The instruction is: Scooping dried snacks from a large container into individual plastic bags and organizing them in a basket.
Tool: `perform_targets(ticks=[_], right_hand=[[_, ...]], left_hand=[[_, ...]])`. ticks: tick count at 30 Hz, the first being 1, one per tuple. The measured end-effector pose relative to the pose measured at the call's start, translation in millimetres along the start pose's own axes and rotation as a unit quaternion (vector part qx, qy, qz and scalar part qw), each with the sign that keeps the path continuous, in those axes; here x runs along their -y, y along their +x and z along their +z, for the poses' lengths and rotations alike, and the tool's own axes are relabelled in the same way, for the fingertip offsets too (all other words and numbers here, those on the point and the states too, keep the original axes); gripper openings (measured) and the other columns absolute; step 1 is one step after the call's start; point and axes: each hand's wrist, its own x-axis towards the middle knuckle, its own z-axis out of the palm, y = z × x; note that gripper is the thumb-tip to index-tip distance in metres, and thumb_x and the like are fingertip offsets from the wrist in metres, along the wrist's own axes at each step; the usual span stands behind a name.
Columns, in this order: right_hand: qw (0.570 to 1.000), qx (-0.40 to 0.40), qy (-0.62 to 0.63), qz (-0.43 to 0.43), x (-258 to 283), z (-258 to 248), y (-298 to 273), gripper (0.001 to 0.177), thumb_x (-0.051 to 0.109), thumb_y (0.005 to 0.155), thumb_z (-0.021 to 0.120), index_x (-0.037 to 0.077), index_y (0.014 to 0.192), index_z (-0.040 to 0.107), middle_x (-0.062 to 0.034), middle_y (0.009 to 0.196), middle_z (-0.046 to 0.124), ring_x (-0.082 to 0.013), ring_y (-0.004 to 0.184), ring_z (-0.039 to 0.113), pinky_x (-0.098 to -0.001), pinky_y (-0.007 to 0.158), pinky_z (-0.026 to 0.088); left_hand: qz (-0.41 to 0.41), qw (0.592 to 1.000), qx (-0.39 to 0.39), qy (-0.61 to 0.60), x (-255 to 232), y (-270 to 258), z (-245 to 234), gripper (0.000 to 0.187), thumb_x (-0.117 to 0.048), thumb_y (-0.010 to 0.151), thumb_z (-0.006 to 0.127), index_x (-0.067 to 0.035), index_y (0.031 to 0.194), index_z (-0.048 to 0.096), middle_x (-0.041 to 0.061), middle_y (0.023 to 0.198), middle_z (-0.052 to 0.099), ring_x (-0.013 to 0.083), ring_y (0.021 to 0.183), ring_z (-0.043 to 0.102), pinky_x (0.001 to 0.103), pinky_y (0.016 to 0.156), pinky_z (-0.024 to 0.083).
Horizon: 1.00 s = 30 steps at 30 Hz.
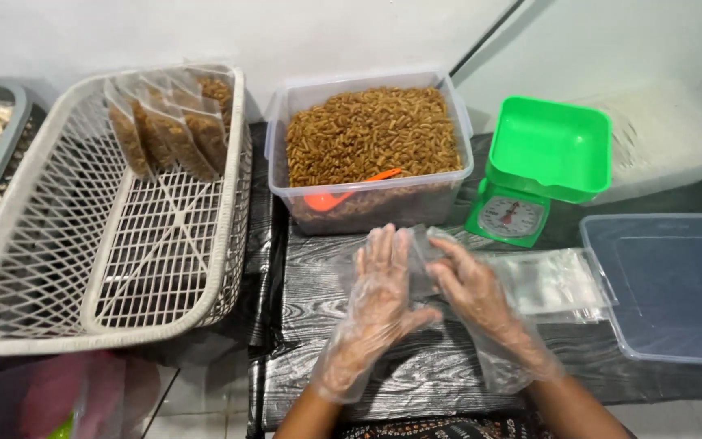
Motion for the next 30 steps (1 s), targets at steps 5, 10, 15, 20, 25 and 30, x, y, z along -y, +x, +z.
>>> perform_targets(ticks=[5, 10, 15, 20, 25, 30], right_hand=[[0.995, 0.039, -0.075, -0.059, 36.7, 9.3, -5.0, 0.048, 0.016, 0.092, 0.065, 0.022, 0.139, 0.064, -0.01, 0.098, 0.083, -0.0299, 0.089, 0.079, -0.0446, 0.076, 0.062], [0.994, 0.078, 0.07, -0.009, 28.8, 7.7, 0.6, 0.045, 0.017, 0.093, 0.065, 0.015, 0.138, 0.065, -0.0109, 0.102, 0.082, -0.0209, 0.087, 0.076, -0.0395, 0.077, 0.063], [0.97, 0.105, 0.21, 0.057, 24.0, 5.9, 4.0, 0.049, 0.012, 0.091, 0.07, 0.005, 0.138, 0.061, -0.0154, 0.104, 0.079, -0.0185, 0.08, 0.072, -0.0388, 0.068, 0.065], [0.945, 0.139, 0.281, 0.094, 26.6, 1.2, 4.0, 0.043, 0.011, 0.091, 0.07, 0.001, 0.131, 0.062, -0.0176, 0.101, 0.076, -0.0253, 0.074, 0.076, -0.0357, 0.058, 0.063], [0.949, 0.136, 0.269, 0.094, 16.2, 3.1, 4.0, 0.039, 0.007, 0.088, 0.073, -0.001, 0.125, 0.065, -0.0169, 0.098, 0.077, -0.0235, 0.073, 0.076, -0.0351, 0.06, 0.064], [0.953, 0.135, 0.257, 0.087, 15.3, 4.9, 7.1, 0.041, 0.006, 0.086, 0.076, -0.002, 0.124, 0.065, -0.0183, 0.096, 0.076, -0.0239, 0.072, 0.074, -0.0353, 0.059, 0.062]], left_hand=[[-0.01, 0.997, -0.072, 0.028, 10.6, 8.0, 12.8, 0.133, -0.038, 0.055, 0.093, 0.004, 0.157, 0.019, 0.03, 0.153, 0.034, 0.0477, 0.145, 0.03, 0.069, 0.114, 0.022], [0.004, 0.996, -0.092, -0.009, 14.4, 1.6, 5.7, 0.128, -0.045, 0.055, 0.089, 0.001, 0.156, 0.024, 0.025, 0.15, 0.036, 0.0429, 0.143, 0.035, 0.068, 0.114, 0.024], [0.029, 0.994, -0.101, -0.025, 14.9, -0.1, 3.8, 0.126, -0.05, 0.055, 0.088, 0.0, 0.153, 0.027, 0.023, 0.145, 0.04, 0.0395, 0.14, 0.038, 0.065, 0.114, 0.027], [0.06, 0.987, -0.118, -0.086, 19.9, -1.8, 11.8, 0.126, -0.07, 0.06, 0.08, 0.002, 0.15, 0.031, 0.025, 0.139, 0.043, 0.0403, 0.135, 0.042, 0.055, 0.119, 0.028], [0.064, 0.985, -0.142, -0.078, 17.2, -2.6, 15.5, 0.121, -0.047, 0.055, 0.095, -0.001, 0.148, 0.033, 0.021, 0.133, 0.043, 0.0373, 0.128, 0.045, 0.053, 0.117, 0.031], [0.088, 0.982, -0.147, -0.077, 18.5, -1.2, 11.6, 0.118, -0.051, 0.058, 0.092, 0.001, 0.147, 0.035, 0.021, 0.132, 0.044, 0.0358, 0.127, 0.045, 0.048, 0.116, 0.033]])
